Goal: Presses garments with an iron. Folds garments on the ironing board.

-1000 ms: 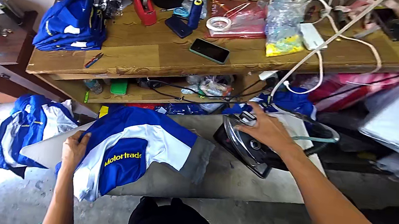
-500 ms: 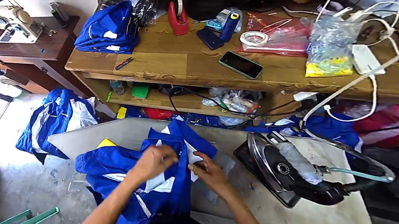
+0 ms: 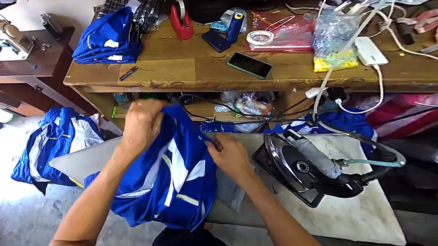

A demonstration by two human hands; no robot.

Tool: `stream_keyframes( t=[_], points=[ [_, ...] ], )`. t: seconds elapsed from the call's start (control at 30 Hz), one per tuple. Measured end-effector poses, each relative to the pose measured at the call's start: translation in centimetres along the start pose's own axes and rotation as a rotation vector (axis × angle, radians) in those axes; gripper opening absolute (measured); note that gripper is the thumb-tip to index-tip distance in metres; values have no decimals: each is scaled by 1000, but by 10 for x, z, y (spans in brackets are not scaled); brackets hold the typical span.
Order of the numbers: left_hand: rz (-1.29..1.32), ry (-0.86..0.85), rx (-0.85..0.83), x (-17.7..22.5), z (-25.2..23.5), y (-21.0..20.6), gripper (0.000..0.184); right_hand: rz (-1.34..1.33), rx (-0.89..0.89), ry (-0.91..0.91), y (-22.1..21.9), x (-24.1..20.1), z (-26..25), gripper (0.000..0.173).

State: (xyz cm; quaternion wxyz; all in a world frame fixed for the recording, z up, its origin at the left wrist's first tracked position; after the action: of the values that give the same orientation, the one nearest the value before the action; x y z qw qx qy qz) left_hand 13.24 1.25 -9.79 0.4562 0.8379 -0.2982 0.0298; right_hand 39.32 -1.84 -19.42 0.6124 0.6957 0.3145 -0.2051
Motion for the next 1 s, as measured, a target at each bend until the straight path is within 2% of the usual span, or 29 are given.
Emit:
stream_keyframes(
  t=[0.07, 0.13, 0.2, 0.27, 0.37, 0.47, 0.53, 0.6, 0.73, 0.8, 0.87, 0.93, 1.0],
  points=[
    [-56, -68, 96, 19, -37, 47, 23, -47, 105, 163, 14, -17, -21, 27],
    [-126, -73, 196, 34, -63, 97, 27, -91, 73, 275, 15, -24, -29, 21],
    [-165, -81, 340, 39, -78, 141, 26, -178, -23, 297, 5, -21, -27, 23],
    [-178, -115, 465, 40, -84, 171, 24, -289, -37, 301, -5, -23, -24, 29],
    [-109, -191, 528, 31, -85, 187, 24, -503, -31, 276, -4, -47, -38, 46],
    [52, -253, 483, 41, -85, 188, 23, -624, -73, 399, 1, -90, -59, 61],
    [104, -268, 471, 53, -82, 190, 24, -667, -98, 493, 0, -115, -62, 55],
    [81, -280, 499, 55, -79, 198, 26, -690, -145, 523, -6, -124, -57, 37],
    [-91, -206, 595, 24, -66, 232, 27, -638, -182, 546, -23, -91, -43, 31],
    [-218, -125, 560, 3, -59, 245, 28, -624, -110, 470, 2, -77, -47, 24],
    [-339, -26, 469, -14, -53, 250, 29, -560, 45, 454, 51, -70, -66, 19],
    [-427, 46, 346, -23, -46, 245, 32, -434, 232, 490, 105, -66, -87, 21],
    [-427, 93, 205, -28, -35, 232, 31, -233, 320, 542, 154, -72, -100, 27]
  ],
)
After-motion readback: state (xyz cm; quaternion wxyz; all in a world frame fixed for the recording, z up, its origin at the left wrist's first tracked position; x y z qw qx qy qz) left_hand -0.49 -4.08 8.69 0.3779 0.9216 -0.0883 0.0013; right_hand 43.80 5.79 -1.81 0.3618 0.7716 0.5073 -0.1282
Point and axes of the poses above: each hand's wrist, its own z-axis away from the middle knuckle, its own y-axis out of the back of the hand, x = y × z, the point moved 1 cm from there along -z, towards the middle knuckle, and after that the axes turned 8 degrees about x, right-handed, at the moved point
